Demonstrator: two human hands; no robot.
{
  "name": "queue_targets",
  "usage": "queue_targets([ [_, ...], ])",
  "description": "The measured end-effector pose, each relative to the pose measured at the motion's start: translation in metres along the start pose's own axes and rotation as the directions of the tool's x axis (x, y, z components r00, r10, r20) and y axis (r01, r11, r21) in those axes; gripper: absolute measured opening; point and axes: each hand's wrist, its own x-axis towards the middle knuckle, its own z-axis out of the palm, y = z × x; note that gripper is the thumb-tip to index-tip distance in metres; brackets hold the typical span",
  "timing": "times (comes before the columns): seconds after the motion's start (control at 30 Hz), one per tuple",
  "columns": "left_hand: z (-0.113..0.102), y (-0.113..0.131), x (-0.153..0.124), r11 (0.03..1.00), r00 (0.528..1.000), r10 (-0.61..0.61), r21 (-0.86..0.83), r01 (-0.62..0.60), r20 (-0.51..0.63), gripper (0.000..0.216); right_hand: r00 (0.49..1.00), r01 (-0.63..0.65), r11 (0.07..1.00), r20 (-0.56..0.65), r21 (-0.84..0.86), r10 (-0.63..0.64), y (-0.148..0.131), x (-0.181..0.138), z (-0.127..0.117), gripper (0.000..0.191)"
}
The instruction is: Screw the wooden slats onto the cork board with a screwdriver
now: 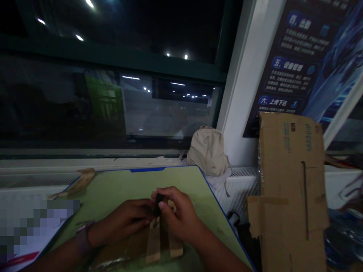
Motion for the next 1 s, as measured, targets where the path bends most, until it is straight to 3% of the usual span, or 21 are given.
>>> queue_targets([
  [0.1, 0.0, 0.0, -0.001, 1.0, 1.0, 0.007, 0.02, -0.007, -0.012, 0.016, 1.0, -0.023, 0.998, -0.007, 0.06, 0.024, 0.003, -0.002, 0.004, 0.023],
  [0.23, 0.001, 0.001, -0.001, 0.999, 1.0, 0.005, 0.036, -0.004, -0.015, 0.016, 0.988, 0.153, 0.986, -0.021, -0.062, -0.154, -0.002, 0.003, 0.002, 0.025],
  [0.3, 0.001, 0.0, -0.001, 0.999, 1.0, 0.005, 0.042, -0.005, -0.016, 0.017, 0.984, 0.178, 0.978, 0.005, -0.109, -0.179, -0.006, 0.006, -0.001, 0.024],
  [0.53, 0.001, -0.001, -0.002, 1.0, 1.0, -0.021, 0.009, 0.021, 0.004, 0.017, 0.997, -0.017, 0.998, 0.077, -0.066, 0.022, -0.009, 0.006, -0.008, 0.031],
  [0.67, 0.001, 0.002, -0.002, 0.999, 0.999, -0.046, 0.017, 0.046, 0.028, 0.018, 0.999, -0.024, 1.0, -0.027, 0.0, 0.024, -0.002, 0.003, -0.003, 0.028],
  [0.8, -0.001, 0.004, -0.002, 0.998, 0.998, -0.05, 0.032, 0.049, 0.037, 0.019, 0.991, 0.066, 0.989, -0.104, -0.133, -0.081, 0.003, 0.005, -0.003, 0.029],
  [0.9, 0.0, 0.001, -0.003, 0.998, 0.999, -0.038, 0.046, 0.037, 0.025, 0.021, 0.988, 0.135, 0.975, -0.05, -0.178, -0.146, 0.001, 0.008, -0.008, 0.026],
  [1.0, 0.002, -0.004, -0.004, 0.999, 1.0, -0.018, 0.049, 0.017, 0.012, 0.021, 0.996, 0.05, 0.98, 0.081, -0.192, -0.035, -0.007, 0.011, -0.015, 0.024],
])
